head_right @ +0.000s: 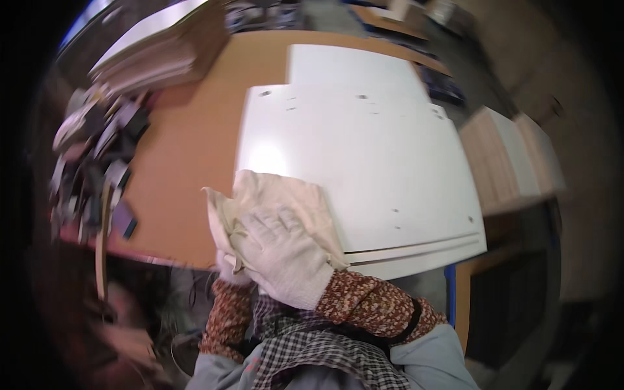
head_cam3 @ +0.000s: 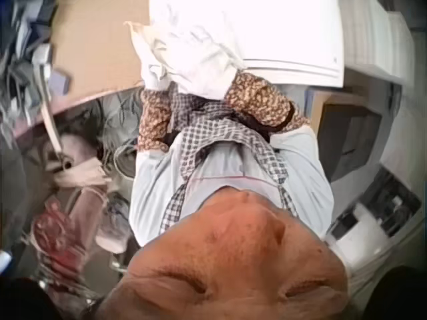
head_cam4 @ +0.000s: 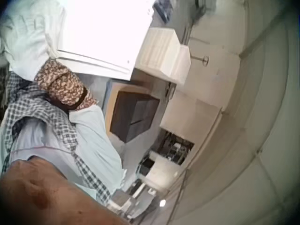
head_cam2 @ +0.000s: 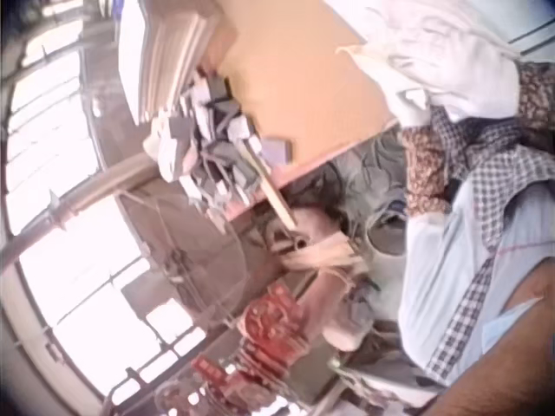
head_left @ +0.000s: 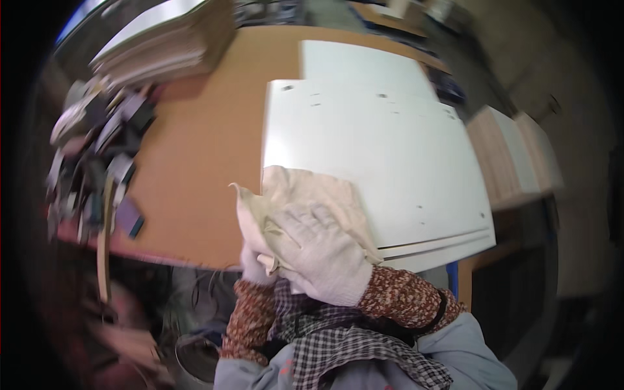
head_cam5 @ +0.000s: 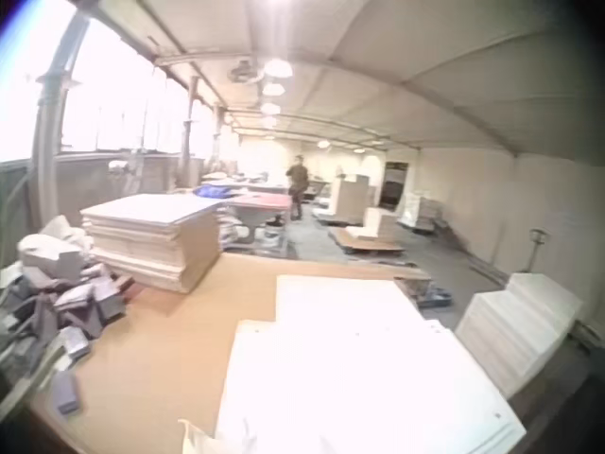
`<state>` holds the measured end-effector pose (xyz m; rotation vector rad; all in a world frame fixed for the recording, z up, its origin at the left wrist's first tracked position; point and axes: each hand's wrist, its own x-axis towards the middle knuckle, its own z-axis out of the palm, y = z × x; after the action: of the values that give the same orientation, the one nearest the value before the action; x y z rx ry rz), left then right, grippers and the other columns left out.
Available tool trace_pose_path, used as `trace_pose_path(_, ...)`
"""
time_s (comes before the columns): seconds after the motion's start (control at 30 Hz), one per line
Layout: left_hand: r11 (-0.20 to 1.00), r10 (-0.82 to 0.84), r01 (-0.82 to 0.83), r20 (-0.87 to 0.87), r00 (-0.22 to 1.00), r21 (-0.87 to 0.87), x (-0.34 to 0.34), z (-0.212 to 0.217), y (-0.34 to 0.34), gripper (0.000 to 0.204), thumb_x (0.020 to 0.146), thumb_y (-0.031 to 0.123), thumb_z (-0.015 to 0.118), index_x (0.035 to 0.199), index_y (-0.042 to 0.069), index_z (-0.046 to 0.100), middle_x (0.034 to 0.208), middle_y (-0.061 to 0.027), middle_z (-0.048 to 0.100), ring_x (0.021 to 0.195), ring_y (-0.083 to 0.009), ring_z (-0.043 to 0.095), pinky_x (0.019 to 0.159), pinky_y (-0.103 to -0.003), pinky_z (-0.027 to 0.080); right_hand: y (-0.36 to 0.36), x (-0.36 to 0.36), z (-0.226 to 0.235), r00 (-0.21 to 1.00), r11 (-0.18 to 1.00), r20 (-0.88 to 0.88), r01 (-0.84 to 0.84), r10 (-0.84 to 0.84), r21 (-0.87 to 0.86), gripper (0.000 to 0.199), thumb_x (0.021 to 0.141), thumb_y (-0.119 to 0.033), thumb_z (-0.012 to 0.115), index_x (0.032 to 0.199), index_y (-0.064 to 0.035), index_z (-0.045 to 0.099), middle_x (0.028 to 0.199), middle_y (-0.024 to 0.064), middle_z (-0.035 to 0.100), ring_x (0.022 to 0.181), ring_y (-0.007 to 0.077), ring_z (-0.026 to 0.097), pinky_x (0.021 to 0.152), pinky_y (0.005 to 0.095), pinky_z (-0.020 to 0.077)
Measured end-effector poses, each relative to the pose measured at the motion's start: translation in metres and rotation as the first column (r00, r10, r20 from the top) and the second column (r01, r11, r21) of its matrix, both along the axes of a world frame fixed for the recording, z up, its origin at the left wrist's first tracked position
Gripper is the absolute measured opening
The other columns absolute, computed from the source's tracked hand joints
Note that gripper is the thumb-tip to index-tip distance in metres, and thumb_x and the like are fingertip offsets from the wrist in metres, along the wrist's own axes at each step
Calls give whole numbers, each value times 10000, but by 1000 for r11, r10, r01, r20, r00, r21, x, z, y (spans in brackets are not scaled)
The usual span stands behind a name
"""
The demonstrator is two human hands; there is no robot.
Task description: Inspecting, marking, and cleaning white furniture panels in a workshop environment.
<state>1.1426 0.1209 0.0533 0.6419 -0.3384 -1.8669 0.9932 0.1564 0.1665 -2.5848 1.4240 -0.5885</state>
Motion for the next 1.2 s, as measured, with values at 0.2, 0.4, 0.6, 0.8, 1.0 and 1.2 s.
trace_pose_path(0.2,943,44,12,162,986,-333,25,-23,2,605,1113,464,375,1432,-37,494,1348,-157,601,1213,-262,602,1027,-400,503,33,-133,30,762,758,-13,642,-648,-119,363,930,-281,639,1205,-44,651,1124,140,671,1065,321,642,1014,463,491)
trace_pose_path(0.4,925,11,40,131,991,-378,32,-40,2,610,1090,453,437,1459,-32,469,1399,-209,574,1231,-281,608,993,-428,532,81,-235,36,410,421,-95,888,-907,-188,272,978,-298,610,1142,-91,672,1245,157,637,1133,372,600,1017,480,461)
trace_pose_path(0.6,932,107,10,301,948,-363,38,-54,4,620,1009,426,534,1374,-74,494,1277,-238,621,1099,-308,665,844,-436,587,71,-123,31,730,710,-39,674,-682,207,589,947,-352,671,1416,-31,518,1306,173,590,1256,305,555,1121,427,426)
trace_pose_path(0.8,932,-61,135,223,973,-335,38,-27,-8,733,946,486,610,1419,-61,493,1289,-226,637,1134,-333,651,910,-445,572,56,-140,61,753,724,-197,658,-628,207,575,897,-218,676,1396,33,538,1137,182,624,1112,306,600,1046,397,482)
trace_pose_path(1.0,966,-53,70,73,996,-249,42,-62,-14,756,930,335,693,1525,-21,391,1364,-209,597,1195,-296,647,979,-435,573,84,-283,25,476,480,-92,877,-875,-28,477,956,-255,625,1348,5,543,1271,186,614,1206,366,572,1043,466,459)
trace_pose_path(1.2,950,-109,170,234,966,-261,29,-12,-9,805,895,396,698,1510,-29,396,1369,-190,602,1209,-317,648,998,-424,573,30,-191,24,860,848,-88,511,-503,143,676,953,-323,600,1499,33,417,1421,290,499,1379,409,463,1202,475,321)
